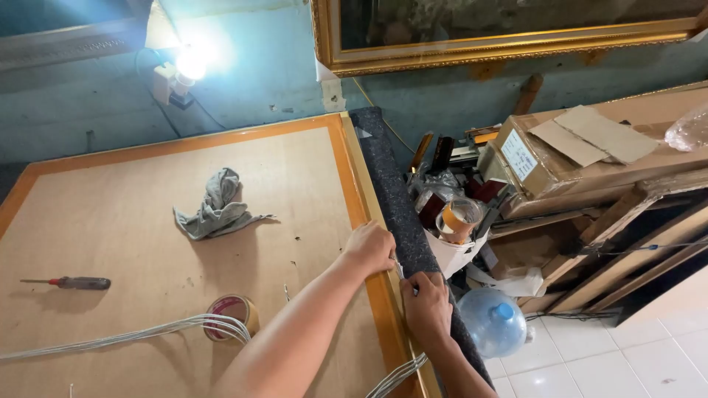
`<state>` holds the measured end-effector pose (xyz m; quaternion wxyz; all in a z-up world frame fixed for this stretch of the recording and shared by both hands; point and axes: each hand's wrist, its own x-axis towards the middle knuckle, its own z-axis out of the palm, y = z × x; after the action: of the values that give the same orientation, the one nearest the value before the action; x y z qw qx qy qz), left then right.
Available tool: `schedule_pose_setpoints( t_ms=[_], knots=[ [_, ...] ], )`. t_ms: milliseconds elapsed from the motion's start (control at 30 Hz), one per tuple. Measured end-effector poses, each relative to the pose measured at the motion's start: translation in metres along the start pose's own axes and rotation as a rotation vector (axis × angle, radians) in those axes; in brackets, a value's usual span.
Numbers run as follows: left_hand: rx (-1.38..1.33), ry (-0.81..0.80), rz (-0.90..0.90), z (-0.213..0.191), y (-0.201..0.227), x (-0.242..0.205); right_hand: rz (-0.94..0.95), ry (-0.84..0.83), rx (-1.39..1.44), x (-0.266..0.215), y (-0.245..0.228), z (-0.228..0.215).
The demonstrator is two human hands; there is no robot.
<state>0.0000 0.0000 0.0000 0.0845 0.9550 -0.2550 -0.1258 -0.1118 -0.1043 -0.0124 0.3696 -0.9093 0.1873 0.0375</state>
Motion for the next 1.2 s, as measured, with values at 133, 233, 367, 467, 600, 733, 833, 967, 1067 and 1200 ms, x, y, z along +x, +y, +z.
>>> schedule_pose_setpoints(
  t_ms=[133, 233, 367, 467, 600, 733, 833, 967, 1067, 1200],
  knots=[
    [0.096, 0.041, 0.121, 0.018, -0.009, 0.007, 0.021, -0.038, -0.067, 0.002, -0.004, 0.005],
    [0.042, 0.001, 0.134, 0.023, -0.009, 0.012, 0.032, -0.043, -0.067, 0.000, -0.009, 0.005],
    [-0.029, -0.110, 0.080, 0.006, -0.011, 0.012, 0.028, -0.062, -0.062, 0.000, -0.011, 0.005],
    [-0.146, -0.100, 0.078, 0.002, -0.016, 0.009, 0.065, -0.074, -0.048, 0.003, -0.014, 0.007],
    [-0.381, -0.065, 0.063, 0.000, -0.019, 0.001, 0.124, -0.086, -0.005, 0.005, -0.021, 0.006],
    [-0.434, -0.013, 0.108, 0.018, -0.030, 0.004, 0.164, -0.088, -0.003, 0.019, -0.010, 0.018],
    [-0.327, 0.178, 0.136, 0.053, -0.042, 0.019, 0.135, -0.038, -0.072, 0.034, 0.010, 0.037],
    [-0.433, 0.223, 0.140, 0.053, -0.042, 0.015, 0.152, 0.036, 0.001, 0.030, 0.010, 0.038],
    [-0.437, 0.208, 0.143, 0.057, -0.044, 0.017, 0.163, 0.062, 0.038, 0.024, 0.006, 0.034],
    [-0.395, 0.201, 0.143, 0.052, -0.041, 0.014, 0.171, 0.094, 0.063, 0.028, 0.005, 0.036]
  ],
)
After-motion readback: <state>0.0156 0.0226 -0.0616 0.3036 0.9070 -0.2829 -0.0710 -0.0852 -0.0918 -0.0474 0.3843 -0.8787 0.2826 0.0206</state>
